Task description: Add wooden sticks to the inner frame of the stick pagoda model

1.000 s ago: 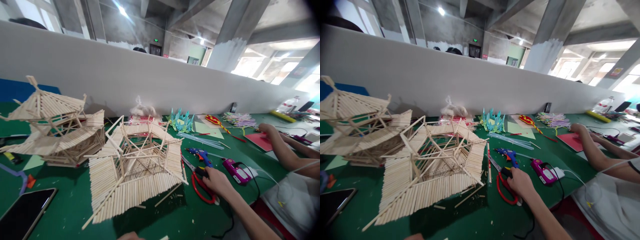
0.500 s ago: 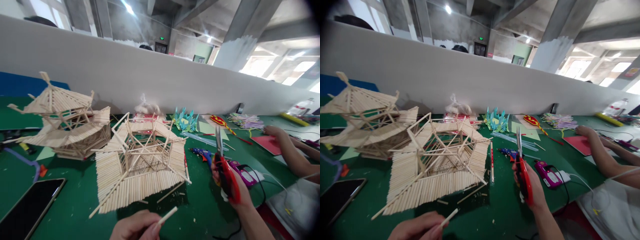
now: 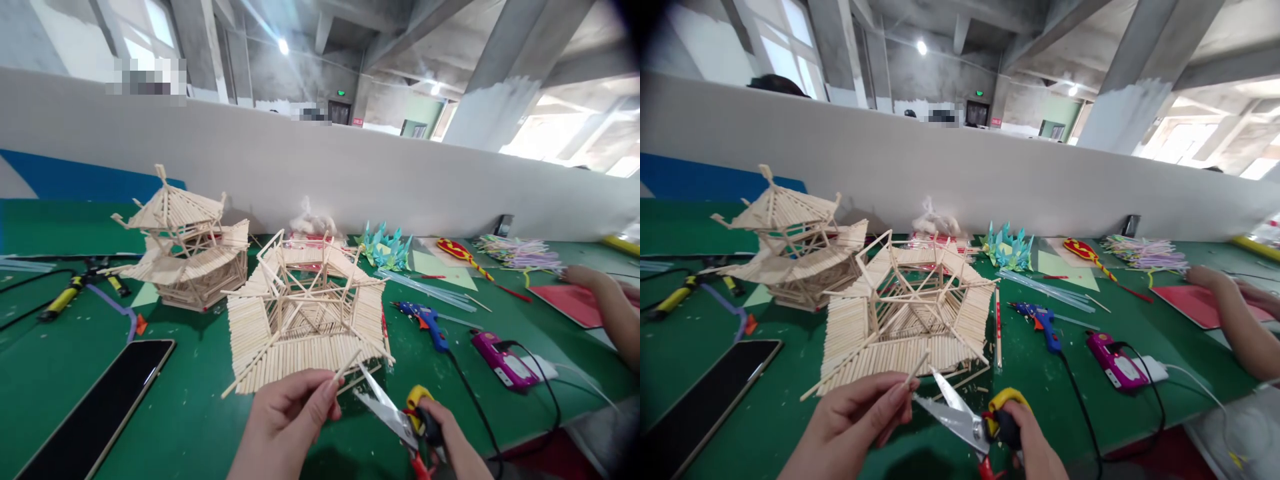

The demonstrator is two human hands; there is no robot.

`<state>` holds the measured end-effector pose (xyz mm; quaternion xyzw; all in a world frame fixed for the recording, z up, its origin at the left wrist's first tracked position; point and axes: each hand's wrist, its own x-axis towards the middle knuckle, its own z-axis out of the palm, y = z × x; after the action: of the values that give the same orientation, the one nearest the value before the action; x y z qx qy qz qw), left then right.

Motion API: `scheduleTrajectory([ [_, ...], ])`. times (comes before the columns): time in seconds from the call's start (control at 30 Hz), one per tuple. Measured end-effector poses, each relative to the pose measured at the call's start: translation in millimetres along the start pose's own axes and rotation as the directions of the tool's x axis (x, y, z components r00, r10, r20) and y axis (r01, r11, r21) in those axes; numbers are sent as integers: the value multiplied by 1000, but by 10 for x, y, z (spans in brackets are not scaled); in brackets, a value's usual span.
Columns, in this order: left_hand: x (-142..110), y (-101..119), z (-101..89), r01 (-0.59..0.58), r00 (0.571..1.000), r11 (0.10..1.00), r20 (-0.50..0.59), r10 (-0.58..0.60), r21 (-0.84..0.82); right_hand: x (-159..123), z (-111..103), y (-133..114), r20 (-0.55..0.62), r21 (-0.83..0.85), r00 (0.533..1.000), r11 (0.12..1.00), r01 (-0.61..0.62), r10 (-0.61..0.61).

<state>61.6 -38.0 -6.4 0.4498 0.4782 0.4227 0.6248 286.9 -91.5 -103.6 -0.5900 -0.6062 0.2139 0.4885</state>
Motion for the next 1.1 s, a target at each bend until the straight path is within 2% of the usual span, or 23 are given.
scheduleTrajectory([
  [0.13,-16,-14,-33,-78,997,997,3,78,7,102,73,-99,69,4,988,990,139,-139],
  [0.4,-56,-59,-17,-187,980,979,-83,181,-78,95,89,-381,94,-28,979,982,185,-182],
  [0.53,-52,-67,-29,-225,972,972,-82,219,-65,167,117,-443,77,-63,980,980,189,-184],
  [0.7,-34,-70,-70,-335,941,942,-29,336,34,214,151,-450,59,-95,984,980,174,-169],
  [0.93,31,-123,-144,-413,911,898,67,407,154,164,179,-378,41,-91,984,980,177,-174],
  [1.1,38,-148,-155,-405,914,903,35,404,147,102,202,-325,55,-90,990,987,136,-131],
])
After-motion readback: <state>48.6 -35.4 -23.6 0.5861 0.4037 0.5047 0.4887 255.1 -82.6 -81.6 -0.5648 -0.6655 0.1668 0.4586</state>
